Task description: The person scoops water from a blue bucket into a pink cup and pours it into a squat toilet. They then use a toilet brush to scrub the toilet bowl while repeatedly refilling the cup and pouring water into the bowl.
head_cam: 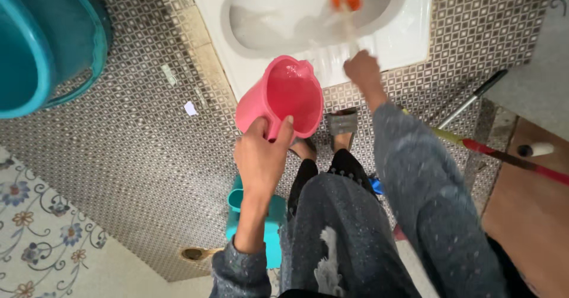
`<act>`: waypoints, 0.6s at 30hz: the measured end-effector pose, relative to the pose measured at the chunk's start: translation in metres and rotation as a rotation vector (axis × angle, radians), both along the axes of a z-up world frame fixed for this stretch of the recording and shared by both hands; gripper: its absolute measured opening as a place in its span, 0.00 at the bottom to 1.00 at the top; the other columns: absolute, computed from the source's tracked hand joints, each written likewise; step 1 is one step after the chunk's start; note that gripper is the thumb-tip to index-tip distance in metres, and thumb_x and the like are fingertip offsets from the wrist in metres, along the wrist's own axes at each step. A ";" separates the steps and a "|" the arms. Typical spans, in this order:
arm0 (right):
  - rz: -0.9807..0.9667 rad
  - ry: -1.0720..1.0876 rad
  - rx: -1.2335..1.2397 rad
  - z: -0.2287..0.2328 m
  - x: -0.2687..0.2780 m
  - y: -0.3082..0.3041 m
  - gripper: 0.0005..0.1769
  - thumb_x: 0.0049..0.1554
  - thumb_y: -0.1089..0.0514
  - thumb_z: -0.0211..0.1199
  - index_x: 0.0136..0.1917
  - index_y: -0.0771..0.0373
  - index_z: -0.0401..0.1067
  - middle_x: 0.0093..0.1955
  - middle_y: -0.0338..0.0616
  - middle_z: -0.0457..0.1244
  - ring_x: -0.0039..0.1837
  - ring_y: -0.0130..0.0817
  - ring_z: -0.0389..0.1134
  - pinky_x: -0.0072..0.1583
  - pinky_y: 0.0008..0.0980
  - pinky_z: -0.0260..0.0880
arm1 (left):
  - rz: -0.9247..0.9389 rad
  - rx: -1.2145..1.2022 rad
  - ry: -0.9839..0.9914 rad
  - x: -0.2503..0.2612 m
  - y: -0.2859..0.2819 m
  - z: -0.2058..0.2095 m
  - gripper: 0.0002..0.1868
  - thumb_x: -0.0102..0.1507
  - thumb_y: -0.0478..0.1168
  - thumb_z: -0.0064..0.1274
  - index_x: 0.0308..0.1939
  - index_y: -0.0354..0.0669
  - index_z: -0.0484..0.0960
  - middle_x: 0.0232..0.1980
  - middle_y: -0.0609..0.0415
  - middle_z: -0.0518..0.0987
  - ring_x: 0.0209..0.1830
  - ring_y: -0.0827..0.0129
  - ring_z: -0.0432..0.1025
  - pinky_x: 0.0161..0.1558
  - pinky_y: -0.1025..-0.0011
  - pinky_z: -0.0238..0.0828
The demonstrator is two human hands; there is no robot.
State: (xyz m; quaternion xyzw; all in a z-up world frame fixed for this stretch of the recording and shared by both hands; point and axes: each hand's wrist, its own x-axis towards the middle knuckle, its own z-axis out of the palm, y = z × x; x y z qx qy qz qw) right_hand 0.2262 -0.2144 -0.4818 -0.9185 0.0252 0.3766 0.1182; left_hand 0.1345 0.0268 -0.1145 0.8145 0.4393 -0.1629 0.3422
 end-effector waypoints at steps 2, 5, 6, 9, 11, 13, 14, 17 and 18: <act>-0.055 0.041 -0.020 -0.026 0.016 -0.013 0.31 0.57 0.48 0.60 0.62 0.77 0.63 0.50 0.74 0.66 0.53 0.68 0.69 0.55 0.57 0.70 | 0.019 0.002 -0.011 -0.002 -0.003 -0.001 0.26 0.60 0.56 0.61 0.23 0.36 0.73 0.24 0.39 0.75 0.23 0.42 0.72 0.28 0.52 0.66; -0.003 0.130 0.035 -0.027 -0.012 0.006 0.32 0.58 0.46 0.59 0.62 0.76 0.62 0.51 0.75 0.66 0.55 0.69 0.69 0.57 0.57 0.69 | 0.021 -0.005 0.027 -0.004 -0.004 -0.004 0.26 0.60 0.55 0.62 0.24 0.35 0.73 0.22 0.37 0.73 0.22 0.41 0.70 0.28 0.52 0.64; 0.031 0.144 0.048 -0.013 -0.019 0.006 0.32 0.59 0.45 0.59 0.62 0.76 0.62 0.51 0.75 0.66 0.55 0.69 0.69 0.57 0.57 0.69 | 0.032 -0.020 0.026 -0.003 -0.008 -0.004 0.26 0.60 0.55 0.62 0.24 0.35 0.73 0.22 0.38 0.73 0.22 0.42 0.70 0.28 0.52 0.64; 0.115 0.209 0.074 0.029 -0.031 0.027 0.32 0.60 0.44 0.59 0.63 0.75 0.61 0.52 0.75 0.66 0.57 0.69 0.68 0.58 0.58 0.68 | 0.047 -0.013 -0.021 0.012 -0.008 -0.006 0.27 0.61 0.56 0.61 0.23 0.35 0.73 0.22 0.39 0.73 0.22 0.43 0.70 0.27 0.53 0.64; 0.107 0.269 0.030 0.044 -0.047 0.034 0.33 0.61 0.43 0.59 0.63 0.74 0.61 0.52 0.75 0.65 0.58 0.69 0.68 0.59 0.58 0.68 | 0.023 0.000 -0.004 0.008 -0.010 -0.002 0.27 0.60 0.55 0.62 0.23 0.35 0.72 0.22 0.38 0.72 0.22 0.42 0.69 0.28 0.53 0.64; 0.041 0.254 0.001 0.035 -0.041 0.031 0.30 0.60 0.45 0.58 0.63 0.73 0.63 0.54 0.73 0.67 0.59 0.67 0.69 0.60 0.55 0.70 | 0.023 -0.021 -0.004 0.001 -0.011 0.000 0.27 0.61 0.55 0.62 0.24 0.34 0.72 0.23 0.38 0.72 0.22 0.42 0.69 0.28 0.53 0.64; -0.013 0.194 0.023 0.022 -0.021 0.024 0.31 0.60 0.46 0.58 0.63 0.75 0.63 0.54 0.73 0.67 0.59 0.67 0.70 0.61 0.54 0.71 | 0.022 -0.030 -0.016 0.001 -0.011 -0.002 0.27 0.61 0.55 0.61 0.25 0.34 0.72 0.23 0.38 0.72 0.22 0.42 0.68 0.28 0.53 0.64; -0.077 0.094 -0.014 -0.019 0.038 0.001 0.28 0.57 0.47 0.60 0.56 0.77 0.67 0.51 0.72 0.66 0.56 0.67 0.69 0.59 0.54 0.70 | 0.069 -0.040 0.022 0.005 -0.015 -0.003 0.26 0.60 0.55 0.61 0.24 0.35 0.73 0.22 0.39 0.74 0.22 0.44 0.71 0.28 0.54 0.65; -0.082 0.095 -0.010 -0.032 0.057 0.004 0.27 0.58 0.47 0.60 0.56 0.77 0.67 0.51 0.72 0.67 0.56 0.67 0.70 0.59 0.55 0.70 | 0.058 -0.028 0.015 0.007 -0.013 -0.004 0.26 0.60 0.55 0.61 0.24 0.35 0.73 0.22 0.39 0.74 0.22 0.43 0.71 0.28 0.54 0.65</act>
